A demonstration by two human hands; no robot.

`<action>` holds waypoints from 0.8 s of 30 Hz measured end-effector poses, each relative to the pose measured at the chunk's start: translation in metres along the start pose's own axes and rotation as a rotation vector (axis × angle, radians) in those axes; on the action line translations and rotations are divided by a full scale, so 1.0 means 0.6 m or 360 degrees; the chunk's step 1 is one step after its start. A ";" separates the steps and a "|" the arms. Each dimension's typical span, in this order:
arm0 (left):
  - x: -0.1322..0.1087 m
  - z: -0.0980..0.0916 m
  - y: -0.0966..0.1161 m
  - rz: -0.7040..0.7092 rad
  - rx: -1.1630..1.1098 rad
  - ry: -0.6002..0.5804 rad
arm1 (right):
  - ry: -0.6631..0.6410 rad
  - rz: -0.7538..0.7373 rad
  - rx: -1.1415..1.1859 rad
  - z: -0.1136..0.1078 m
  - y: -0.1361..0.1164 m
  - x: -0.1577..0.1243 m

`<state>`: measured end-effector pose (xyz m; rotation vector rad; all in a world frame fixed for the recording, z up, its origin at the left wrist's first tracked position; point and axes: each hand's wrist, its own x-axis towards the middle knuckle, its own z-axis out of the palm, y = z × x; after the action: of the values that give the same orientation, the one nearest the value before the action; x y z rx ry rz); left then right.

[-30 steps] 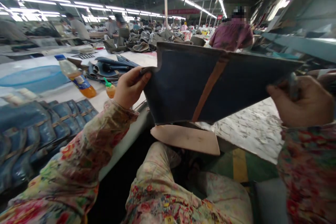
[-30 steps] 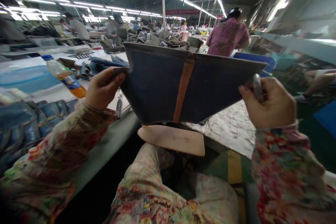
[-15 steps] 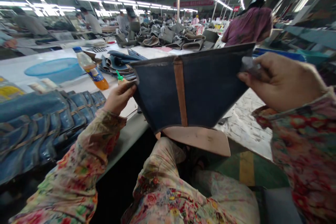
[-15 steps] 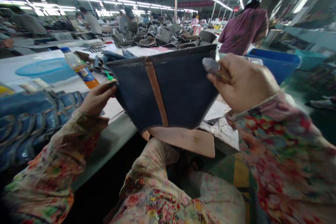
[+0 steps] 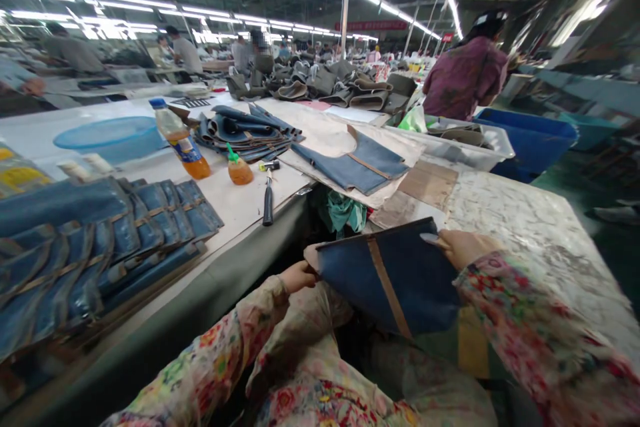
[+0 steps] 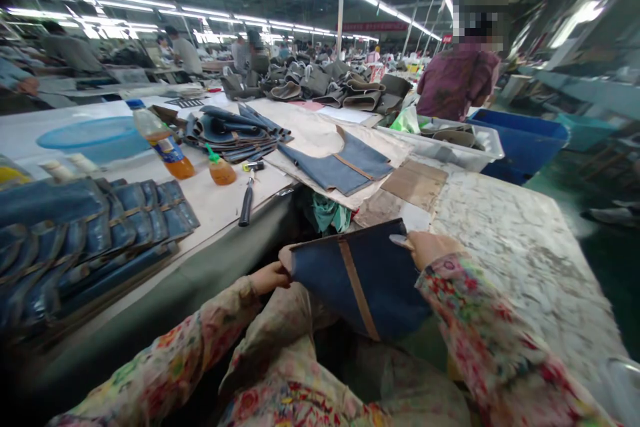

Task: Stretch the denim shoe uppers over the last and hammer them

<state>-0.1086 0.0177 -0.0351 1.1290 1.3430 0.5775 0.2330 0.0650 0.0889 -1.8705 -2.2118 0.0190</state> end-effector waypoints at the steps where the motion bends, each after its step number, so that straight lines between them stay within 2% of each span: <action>1: 0.002 -0.006 0.001 0.0000 0.0000 0.0015 | -0.0079 0.0018 -0.0067 0.013 0.017 -0.008; 3: 0.005 -0.022 0.004 0.0018 0.0010 0.0095 | -0.0311 0.0014 -0.0196 0.042 0.041 -0.031; 6: 0.007 -0.044 0.014 0.0109 0.0048 0.0327 | -0.0538 0.0116 -0.0105 0.093 0.058 -0.082; 8: 0.004 -0.046 0.028 0.0206 0.0080 0.0484 | -0.0477 0.0095 0.0036 0.128 0.066 -0.119; 9: 0.000 -0.040 0.038 0.0305 0.0146 0.0542 | -0.0341 0.0012 0.0120 0.143 0.070 -0.136; 11: -0.008 -0.016 0.061 0.0615 0.0425 0.0597 | -0.0138 -0.0058 0.0259 0.169 0.076 -0.163; 13: -0.014 0.023 0.085 0.0954 0.0842 0.0587 | -0.0020 0.0036 0.0352 0.185 0.077 -0.184; 15: -0.016 0.071 0.104 0.1170 0.1202 0.0519 | 0.0066 0.0156 0.0422 0.196 0.071 -0.203; 18: -0.008 0.137 0.113 0.1318 0.1502 0.0369 | 0.0169 0.0201 0.0552 0.209 0.053 -0.236; 20: -0.002 0.166 0.107 0.1358 0.1586 0.0341 | 0.0176 0.0281 0.0635 0.216 0.042 -0.260; 24: 0.003 0.187 0.089 0.1373 0.1663 0.0406 | 0.0192 0.0516 0.0757 0.230 0.026 -0.292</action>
<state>0.0114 0.0070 -0.0057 2.6240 1.3439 0.6355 0.2476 -0.0824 -0.0785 -1.8644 -1.6210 0.4367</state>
